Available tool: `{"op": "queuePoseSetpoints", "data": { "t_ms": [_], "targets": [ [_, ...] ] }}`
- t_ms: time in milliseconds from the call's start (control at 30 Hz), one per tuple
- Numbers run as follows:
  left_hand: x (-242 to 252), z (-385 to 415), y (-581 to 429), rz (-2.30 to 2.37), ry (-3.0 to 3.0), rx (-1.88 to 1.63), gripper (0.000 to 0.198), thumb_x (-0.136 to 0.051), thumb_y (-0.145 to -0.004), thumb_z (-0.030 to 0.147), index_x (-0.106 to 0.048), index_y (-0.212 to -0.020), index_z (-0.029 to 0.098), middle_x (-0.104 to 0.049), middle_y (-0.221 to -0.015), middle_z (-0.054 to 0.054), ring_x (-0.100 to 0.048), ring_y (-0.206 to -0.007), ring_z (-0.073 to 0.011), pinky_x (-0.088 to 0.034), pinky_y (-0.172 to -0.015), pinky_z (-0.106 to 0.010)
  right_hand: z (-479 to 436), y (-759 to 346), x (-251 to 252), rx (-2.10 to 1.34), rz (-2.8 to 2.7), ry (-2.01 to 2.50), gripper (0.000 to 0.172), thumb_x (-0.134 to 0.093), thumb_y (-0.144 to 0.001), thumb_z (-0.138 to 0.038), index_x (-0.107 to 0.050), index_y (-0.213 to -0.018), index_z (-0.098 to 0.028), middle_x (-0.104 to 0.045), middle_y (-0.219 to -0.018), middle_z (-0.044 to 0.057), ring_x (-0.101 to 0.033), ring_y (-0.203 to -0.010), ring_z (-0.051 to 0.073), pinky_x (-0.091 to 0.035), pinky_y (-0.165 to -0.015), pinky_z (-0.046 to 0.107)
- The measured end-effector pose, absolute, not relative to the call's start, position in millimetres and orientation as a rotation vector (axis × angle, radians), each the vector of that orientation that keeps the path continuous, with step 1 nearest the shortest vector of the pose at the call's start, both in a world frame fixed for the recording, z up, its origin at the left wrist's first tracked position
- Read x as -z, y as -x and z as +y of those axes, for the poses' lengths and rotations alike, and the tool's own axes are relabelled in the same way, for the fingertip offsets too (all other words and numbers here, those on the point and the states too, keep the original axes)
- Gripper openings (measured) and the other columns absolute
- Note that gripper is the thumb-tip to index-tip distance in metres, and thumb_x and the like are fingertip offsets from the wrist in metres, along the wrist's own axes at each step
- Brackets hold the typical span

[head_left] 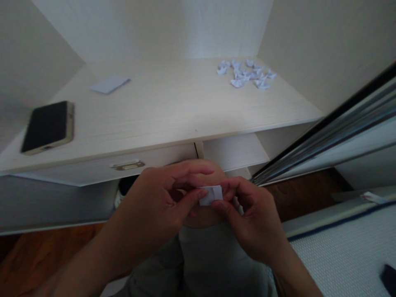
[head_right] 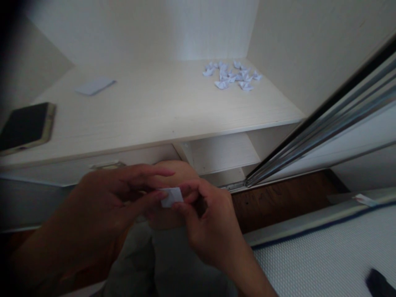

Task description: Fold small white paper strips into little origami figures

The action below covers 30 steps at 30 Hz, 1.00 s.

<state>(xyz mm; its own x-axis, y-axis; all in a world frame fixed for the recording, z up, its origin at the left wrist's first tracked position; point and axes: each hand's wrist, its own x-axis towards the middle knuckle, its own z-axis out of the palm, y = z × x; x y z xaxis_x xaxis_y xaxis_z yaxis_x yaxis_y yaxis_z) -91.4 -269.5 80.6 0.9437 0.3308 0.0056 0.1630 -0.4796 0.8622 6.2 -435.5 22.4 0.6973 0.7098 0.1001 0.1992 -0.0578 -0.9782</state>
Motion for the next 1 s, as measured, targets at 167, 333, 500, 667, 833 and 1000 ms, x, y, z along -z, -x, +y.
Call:
{"op": "queuePoseSetpoints", "data": {
  "t_ms": [167,333,500,667,833,1000],
  "targets": [
    [-78.1,-268.3,89.1,0.424,-1.917,-0.178,0.023,-0.078,-0.09,0.02,-0.082,-0.109,0.031,-0.086,-0.1,0.003,-0.08,-0.078,-0.013,-0.061,-0.067,-0.014,-434.3,-3.9,-15.1,-0.531,-0.6,1.468,0.021,-0.079,-0.085,-0.016,-0.074,-0.104,-0.023,-0.07,-0.077,-0.005,-0.067,-0.068,0.01,-0.052,-0.063,0.02],
    [-72.6,-272.0,88.7,0.56,-1.534,-0.226,0.025,-0.085,-0.083,0.021,-0.08,-0.108,0.025,-0.084,-0.08,0.001,-0.075,-0.06,-0.0121,-0.06,-0.056,-0.015,-430.3,-2.3,-15.8,-0.584,-0.525,1.36,0.015,-0.081,-0.088,-0.025,-0.077,-0.102,-0.024,-0.077,-0.085,-0.001,-0.07,-0.074,0.013,-0.055,-0.067,0.023],
    [-64.0,-278.6,91.2,0.619,-1.371,-0.309,0.032,-0.09,-0.08,0.024,-0.079,-0.11,0.023,-0.084,-0.082,-0.001,-0.074,-0.059,-0.0122,-0.061,-0.054,-0.016,-429.4,-1.2,-21.7,-0.547,-0.572,1.429,0.008,-0.075,-0.093,-0.028,-0.076,-0.087,-0.022,-0.076,-0.077,-0.001,-0.065,-0.069,0.013,-0.05,-0.061,0.022],
    [-64.8,-278.5,93.2,0.63,-1.39,-0.328,0.039,-0.091,-0.078,0.027,-0.078,-0.114,0.019,-0.084,-0.084,-0.004,-0.075,-0.06,-0.0154,-0.061,-0.049,-0.019,-428.7,-0.6,-23.0,-0.502,-0.647,1.516,0.021,-0.07,-0.096,-0.031,-0.071,-0.079,-0.019,-0.069,-0.07,-0.001,-0.058,-0.062,0.011,-0.043,-0.056,0.022],
    [-69.8,-279.4,93.7,0.651,-1.383,-0.336,0.041,-0.091,-0.077,0.025,-0.077,-0.115,0.017,-0.085,-0.085,-0.005,-0.073,-0.058,-0.0146,-0.059,-0.047,-0.018,-427.0,0.4,-20.8,-0.472,-0.666,1.529,0.025,-0.069,-0.097,-0.031,-0.068,-0.076,-0.019,-0.067,-0.067,-0.002,-0.056,-0.061,0.012,-0.042,-0.057,0.024],
    [-70.3,-283.2,94.2,0.674,-1.297,-0.375,0.045,-0.092,-0.075,0.022,-0.077,-0.117,0.018,-0.084,-0.082,-0.004,-0.073,-0.056,-0.0135,-0.06,-0.051,-0.018,-426.9,-1.2,-24.5,-0.546,-0.707,1.483,0.021,-0.07,-0.097,-0.03,-0.075,-0.08,-0.018,-0.067,-0.069,-0.002,-0.055,-0.062,0.011,-0.041,-0.057,0.022]
  ]
}}
